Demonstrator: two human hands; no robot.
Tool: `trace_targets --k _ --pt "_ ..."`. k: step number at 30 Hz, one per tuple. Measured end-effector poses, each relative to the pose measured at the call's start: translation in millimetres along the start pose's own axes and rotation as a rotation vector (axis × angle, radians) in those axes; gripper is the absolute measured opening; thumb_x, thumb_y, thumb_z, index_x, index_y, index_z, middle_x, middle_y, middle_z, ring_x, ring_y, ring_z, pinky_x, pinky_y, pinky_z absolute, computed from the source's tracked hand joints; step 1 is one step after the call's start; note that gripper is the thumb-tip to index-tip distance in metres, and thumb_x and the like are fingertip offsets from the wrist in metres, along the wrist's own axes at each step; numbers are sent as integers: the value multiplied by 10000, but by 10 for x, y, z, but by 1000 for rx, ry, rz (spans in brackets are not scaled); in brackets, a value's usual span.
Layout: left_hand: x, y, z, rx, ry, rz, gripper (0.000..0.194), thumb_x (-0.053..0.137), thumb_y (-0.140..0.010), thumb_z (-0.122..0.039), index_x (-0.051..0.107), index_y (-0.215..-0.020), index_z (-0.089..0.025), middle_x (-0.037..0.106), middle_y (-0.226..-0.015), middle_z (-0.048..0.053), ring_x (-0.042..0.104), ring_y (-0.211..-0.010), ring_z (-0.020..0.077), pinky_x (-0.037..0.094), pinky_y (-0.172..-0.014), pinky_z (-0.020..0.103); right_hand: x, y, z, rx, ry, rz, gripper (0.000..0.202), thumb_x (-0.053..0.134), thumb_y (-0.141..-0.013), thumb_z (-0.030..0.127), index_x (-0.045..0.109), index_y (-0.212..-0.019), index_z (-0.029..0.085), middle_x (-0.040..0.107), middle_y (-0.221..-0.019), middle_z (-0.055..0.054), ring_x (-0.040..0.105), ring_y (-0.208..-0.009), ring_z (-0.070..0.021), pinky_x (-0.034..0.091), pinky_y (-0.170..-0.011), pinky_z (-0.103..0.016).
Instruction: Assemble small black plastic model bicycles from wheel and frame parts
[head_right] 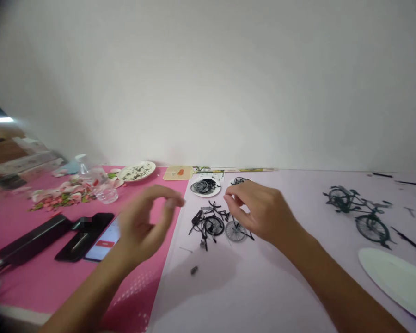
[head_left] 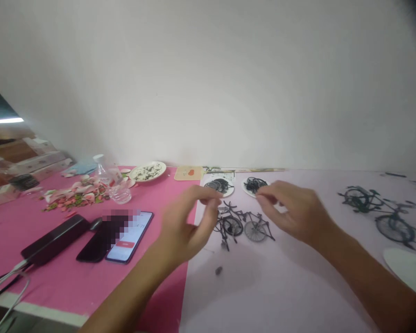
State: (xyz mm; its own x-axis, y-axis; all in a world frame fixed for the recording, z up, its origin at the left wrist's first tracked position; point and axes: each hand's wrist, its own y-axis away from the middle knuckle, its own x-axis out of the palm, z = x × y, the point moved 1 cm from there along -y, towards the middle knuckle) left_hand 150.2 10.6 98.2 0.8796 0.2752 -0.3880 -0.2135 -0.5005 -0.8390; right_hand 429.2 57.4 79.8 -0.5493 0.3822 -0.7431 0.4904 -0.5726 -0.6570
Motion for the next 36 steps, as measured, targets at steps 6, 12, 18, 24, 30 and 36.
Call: trace_targets --k 6,12,18,24,30,36 --pt "656 248 678 -115 -22 591 219 516 -1010 -230 688 -1142 -200 723 -1097 96 687 -1013 217 564 -916 359 570 252 -316 234 -137 374 493 707 -870 582 693 -1223 237 676 -1244 -116 614 -1177 -326 522 -990 -480" --pt "764 677 878 -163 -4 712 781 790 -804 -495 494 -1482 -244 392 -1605 153 406 -1456 371 391 -1186 533 709 497 -248 331 -229 542 837 800 -718 677 592 -1443 314 364 -1642 -74 242 -1529 -390 229 -1238 -594" --pt "752 818 959 -247 9 753 1059 808 -710 -668 365 -1577 -250 309 -1650 168 338 -1494 416 346 -1206 588 739 545 -200 372 -280 595 877 785 -740 644 513 -1514 334 342 -1659 -63 179 -1561 -376 224 -1242 -590" --pt "745 825 1026 -253 -5 740 981 788 -774 -601 361 -1581 -243 342 -1636 166 306 -1518 399 328 -1224 583 618 618 -375 463 -255 539 929 810 -734 566 429 -1558 372 311 -1670 -66 232 -1542 -400 271 -1223 -597" --pt "740 783 990 -278 -29 695 746 681 -911 -491 399 -1557 -248 410 -1594 155 425 -1454 355 392 -1199 530 754 692 -545 433 -248 514 722 743 -798 614 577 -1444 339 455 -1574 -79 404 -1453 -360 325 -1212 -551" --pt "785 777 942 -185 -63 706 575 627 -951 -366 488 -1504 -298 399 -1603 120 369 -1488 342 373 -1207 543 849 704 -566 399 -241 439 591 721 -823 614 658 -1313 290 538 -1482 -98 467 -1385 -347 367 -1180 -550"
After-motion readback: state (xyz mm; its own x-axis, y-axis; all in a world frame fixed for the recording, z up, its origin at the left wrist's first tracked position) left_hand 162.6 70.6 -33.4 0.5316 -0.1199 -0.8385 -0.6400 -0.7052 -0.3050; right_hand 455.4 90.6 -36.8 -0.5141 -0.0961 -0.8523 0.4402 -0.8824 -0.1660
